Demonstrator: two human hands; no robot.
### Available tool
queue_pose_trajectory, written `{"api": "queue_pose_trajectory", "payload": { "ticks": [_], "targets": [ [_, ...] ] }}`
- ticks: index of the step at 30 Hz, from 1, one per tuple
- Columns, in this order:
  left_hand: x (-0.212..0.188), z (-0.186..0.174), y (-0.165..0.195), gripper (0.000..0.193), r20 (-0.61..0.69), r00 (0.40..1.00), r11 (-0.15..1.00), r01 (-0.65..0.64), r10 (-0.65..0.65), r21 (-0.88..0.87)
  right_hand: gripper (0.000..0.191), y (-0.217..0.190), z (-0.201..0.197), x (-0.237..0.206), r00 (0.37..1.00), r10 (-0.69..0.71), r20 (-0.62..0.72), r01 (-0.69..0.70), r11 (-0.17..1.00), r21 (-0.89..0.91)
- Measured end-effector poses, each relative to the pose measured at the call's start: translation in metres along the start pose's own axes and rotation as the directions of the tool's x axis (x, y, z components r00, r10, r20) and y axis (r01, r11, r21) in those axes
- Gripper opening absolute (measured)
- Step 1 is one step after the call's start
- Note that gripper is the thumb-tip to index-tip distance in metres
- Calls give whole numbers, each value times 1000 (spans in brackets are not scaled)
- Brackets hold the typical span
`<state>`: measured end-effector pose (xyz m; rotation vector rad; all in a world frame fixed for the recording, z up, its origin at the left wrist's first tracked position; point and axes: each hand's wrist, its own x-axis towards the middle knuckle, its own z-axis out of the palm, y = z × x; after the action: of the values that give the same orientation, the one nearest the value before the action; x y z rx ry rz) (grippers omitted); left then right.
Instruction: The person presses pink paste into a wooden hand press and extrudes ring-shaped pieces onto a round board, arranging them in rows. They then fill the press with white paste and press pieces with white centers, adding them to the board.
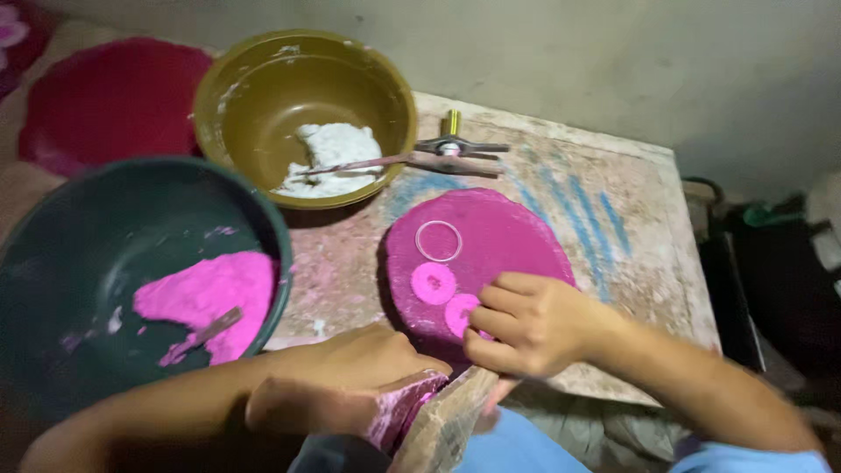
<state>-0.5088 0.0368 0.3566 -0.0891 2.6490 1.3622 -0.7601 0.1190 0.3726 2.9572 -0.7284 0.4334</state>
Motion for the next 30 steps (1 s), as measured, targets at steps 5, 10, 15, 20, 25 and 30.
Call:
{"api": "queue_pose_trajectory", "payload": {
  "ticks": [5, 10, 15, 20, 25, 30],
  "targets": [
    [-76, 19, -12, 26, -183, 972, 970, 176, -145, 165, 49, 2, 30, 67, 951, -78, 299, -178, 653, 736],
    [-168, 35, -44, 28, -313, 893, 928, 364, -324, 77, 49, 7, 73, 129, 948, -221, 229, -122, 414, 902],
    [-307, 29, -95, 31, -445, 850, 913, 95, -282, -396, 40, 34, 76, 186, 969, -217, 120, 56, 664, 746],
    [-349, 64, -179, 34, -593, 805, 475, -515, -17, -714, 27, 78, 82, 283, 885, -465, 11, 430, 809, -401],
    [-314, 97, -255, 27, -583, 599, 372, -450, -549, -812, 48, 104, 135, 351, 940, -259, -221, 175, 925, -337],
    [-348, 79, -268, 19, -801, -73, 804, -92, -594, -588, 46, 74, 278, 376, 920, 322, 222, -362, 917, 169]
  ]
}}
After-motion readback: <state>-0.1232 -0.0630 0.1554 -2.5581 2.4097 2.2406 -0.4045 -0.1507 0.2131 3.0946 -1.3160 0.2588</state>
